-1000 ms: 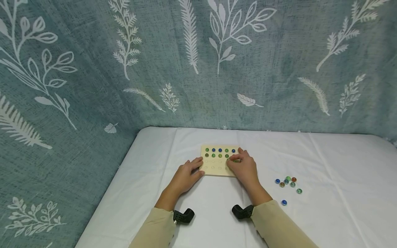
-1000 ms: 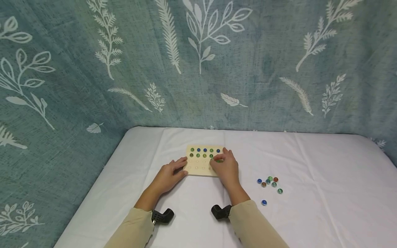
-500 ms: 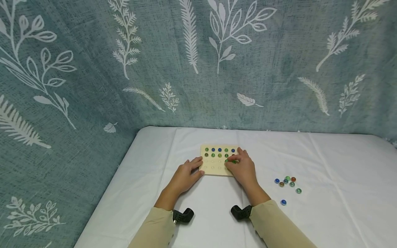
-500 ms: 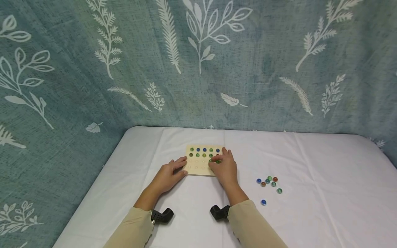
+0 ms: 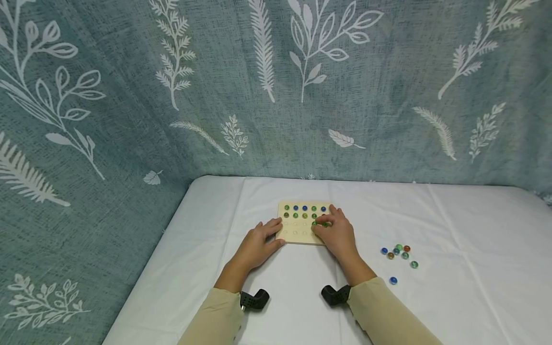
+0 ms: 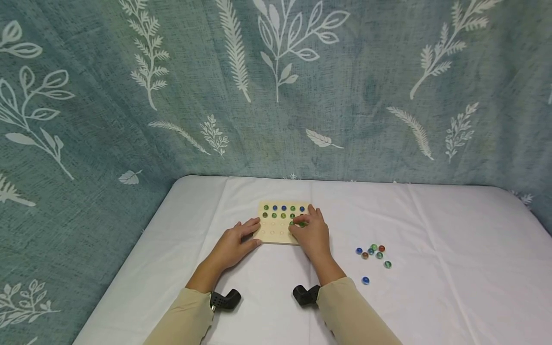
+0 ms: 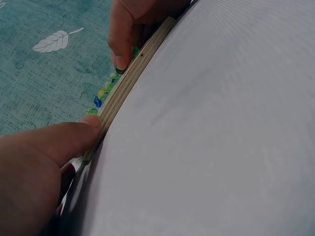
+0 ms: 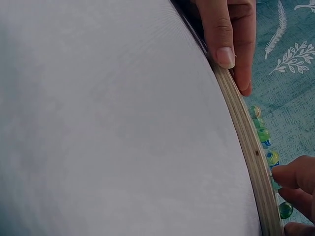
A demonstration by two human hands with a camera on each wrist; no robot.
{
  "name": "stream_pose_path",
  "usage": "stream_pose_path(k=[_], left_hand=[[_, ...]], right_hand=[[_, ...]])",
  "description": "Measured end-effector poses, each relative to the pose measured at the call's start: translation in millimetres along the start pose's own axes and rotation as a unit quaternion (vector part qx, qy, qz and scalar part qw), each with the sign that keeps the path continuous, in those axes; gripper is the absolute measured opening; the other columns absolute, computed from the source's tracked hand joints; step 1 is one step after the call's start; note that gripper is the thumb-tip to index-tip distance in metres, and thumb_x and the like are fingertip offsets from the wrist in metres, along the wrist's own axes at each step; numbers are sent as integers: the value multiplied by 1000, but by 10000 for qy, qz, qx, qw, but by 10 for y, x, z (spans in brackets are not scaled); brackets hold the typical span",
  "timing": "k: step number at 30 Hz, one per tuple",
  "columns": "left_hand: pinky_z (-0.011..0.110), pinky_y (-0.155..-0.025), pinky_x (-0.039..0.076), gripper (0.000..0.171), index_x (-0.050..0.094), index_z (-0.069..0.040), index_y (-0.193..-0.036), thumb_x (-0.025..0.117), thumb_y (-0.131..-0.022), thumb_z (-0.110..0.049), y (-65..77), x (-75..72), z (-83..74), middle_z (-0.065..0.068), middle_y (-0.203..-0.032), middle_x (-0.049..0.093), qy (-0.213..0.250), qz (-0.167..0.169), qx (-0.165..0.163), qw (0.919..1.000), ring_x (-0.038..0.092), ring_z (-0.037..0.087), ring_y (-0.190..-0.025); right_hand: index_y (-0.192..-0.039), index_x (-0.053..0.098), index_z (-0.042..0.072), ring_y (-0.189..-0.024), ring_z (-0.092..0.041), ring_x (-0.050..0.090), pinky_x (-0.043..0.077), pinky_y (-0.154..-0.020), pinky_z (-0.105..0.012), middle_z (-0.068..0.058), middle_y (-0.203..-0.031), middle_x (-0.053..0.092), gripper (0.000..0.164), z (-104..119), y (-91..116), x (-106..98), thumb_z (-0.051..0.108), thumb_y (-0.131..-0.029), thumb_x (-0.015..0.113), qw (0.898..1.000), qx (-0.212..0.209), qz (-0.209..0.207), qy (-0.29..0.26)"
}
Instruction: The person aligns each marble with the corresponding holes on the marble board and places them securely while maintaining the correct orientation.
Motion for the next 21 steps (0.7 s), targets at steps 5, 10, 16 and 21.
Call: stream_pose_path(k=[5, 10, 16, 21], left_hand=[[44, -124, 24, 55, 53, -12, -142, 69, -93, -30, -5, 5, 1, -3, -153, 45, -80, 26, 16, 10000, 39, 25, -143], [48, -123, 25, 55, 53, -13, -143, 68, -93, -31, 1, 6, 5, -4, -153, 44, -79, 58, -64, 9999, 36, 31, -144], [50, -122, 26, 56, 52, -14, -144, 68, -93, -32, 9, 18, 13, -5, -154, 43, -25, 131, -148, 9998, 32, 35, -145], [49, -122, 26, 56, 53, -12, -143, 69, -92, -30, 9, 6, 9, -4, -154, 43, 9, 129, -128, 9998, 33, 35, -145]], right_hand=[[-102, 76, 7, -152, -33, 15, 16, -123, -57, -12, -159, 32, 25, 8, 9, -31, 24, -84, 74, 9999, 40, 61, -96], [-110, 74, 6, -152, -32, 16, 18, -122, -57, -12, -158, 34, 32, 69, 19, -149, 27, -86, 73, 9998, 66, 185, -93], [-119, 70, 3, -152, -33, 16, 18, -122, -58, -12, -158, 34, 39, 108, 24, -535, 29, -90, 70, 9995, 84, 303, 81], [-124, 66, 2, -151, -33, 17, 21, -120, -60, -10, -159, 33, 46, -43, 79, -962, 35, -91, 69, 9988, 144, 420, 208]])
Point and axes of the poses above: each hand's wrist, its own y-axis away from the middle knuckle, its own x-axis out of the palm, z = x × y, the point moved 4 cm from there along -y, towards the middle knuckle
